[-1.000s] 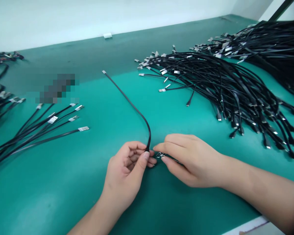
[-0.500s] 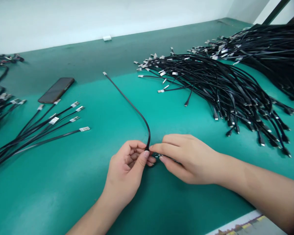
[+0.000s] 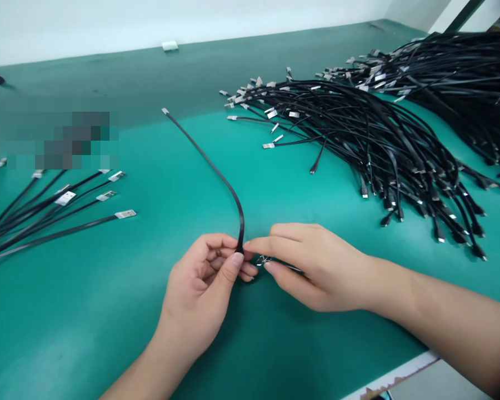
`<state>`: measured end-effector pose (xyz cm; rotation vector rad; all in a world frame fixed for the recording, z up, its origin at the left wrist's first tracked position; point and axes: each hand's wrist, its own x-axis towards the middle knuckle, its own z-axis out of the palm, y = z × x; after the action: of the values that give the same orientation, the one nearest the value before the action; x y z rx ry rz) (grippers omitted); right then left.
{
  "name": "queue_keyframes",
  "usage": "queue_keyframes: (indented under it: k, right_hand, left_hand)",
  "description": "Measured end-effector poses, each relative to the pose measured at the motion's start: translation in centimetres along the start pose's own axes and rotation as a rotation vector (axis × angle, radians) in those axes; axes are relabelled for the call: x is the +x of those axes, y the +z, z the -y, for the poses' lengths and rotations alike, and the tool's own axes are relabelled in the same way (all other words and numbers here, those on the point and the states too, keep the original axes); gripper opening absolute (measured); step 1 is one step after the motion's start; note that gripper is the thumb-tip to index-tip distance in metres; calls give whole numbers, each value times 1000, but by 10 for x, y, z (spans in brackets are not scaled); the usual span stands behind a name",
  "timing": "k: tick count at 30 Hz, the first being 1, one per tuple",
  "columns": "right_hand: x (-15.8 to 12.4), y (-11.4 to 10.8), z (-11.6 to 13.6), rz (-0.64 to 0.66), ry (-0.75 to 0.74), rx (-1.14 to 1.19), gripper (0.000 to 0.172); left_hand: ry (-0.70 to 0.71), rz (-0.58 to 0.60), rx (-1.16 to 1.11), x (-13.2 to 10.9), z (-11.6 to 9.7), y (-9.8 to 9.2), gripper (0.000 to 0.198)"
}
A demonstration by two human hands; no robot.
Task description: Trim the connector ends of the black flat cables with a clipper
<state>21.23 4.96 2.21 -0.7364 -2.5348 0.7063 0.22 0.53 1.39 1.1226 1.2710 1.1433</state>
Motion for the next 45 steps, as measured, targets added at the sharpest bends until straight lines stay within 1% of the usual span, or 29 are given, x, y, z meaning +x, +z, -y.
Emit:
queue_keyframes:
  k: [5, 7, 12, 17, 22, 28, 30, 34, 40, 45]
  right_hand:
    - [0, -2, -1, -13, 28, 19, 26]
    - [0, -2, -2, -25, 19, 25, 26]
    - [-1, 1, -2, -7, -15, 21, 29]
    - [-1, 1, -2, -35, -20, 15, 28]
    - [-1, -1, -1, -76, -34, 21, 36]
    - [0, -1, 0, -29, -29, 13, 27]
    - [0, 0, 0, -52, -30, 3, 29]
    - [-2, 2, 0, -142, -16, -10, 37]
    - [-2, 2, 1, -168, 16, 33, 27]
    - [2, 2, -1, -176, 163, 213, 16]
  left_hand:
    - [-17, 1, 18, 0, 1, -1, 8]
    - [-12, 1, 31, -1, 1, -2, 7]
    - [10, 11, 49, -3, 1, -2, 7]
    - [0, 3, 59, -3, 0, 0, 8]
    - [26, -6, 49, -2, -1, 0, 7]
    - [21, -11, 47, -2, -1, 0, 8]
    - [22, -15, 36, -1, -1, 1, 9]
    - [13, -18, -6, 0, -1, 2, 12]
    - [16, -26, -47, 0, 0, 2, 16]
    - [-7, -42, -44, 0, 1, 1, 19]
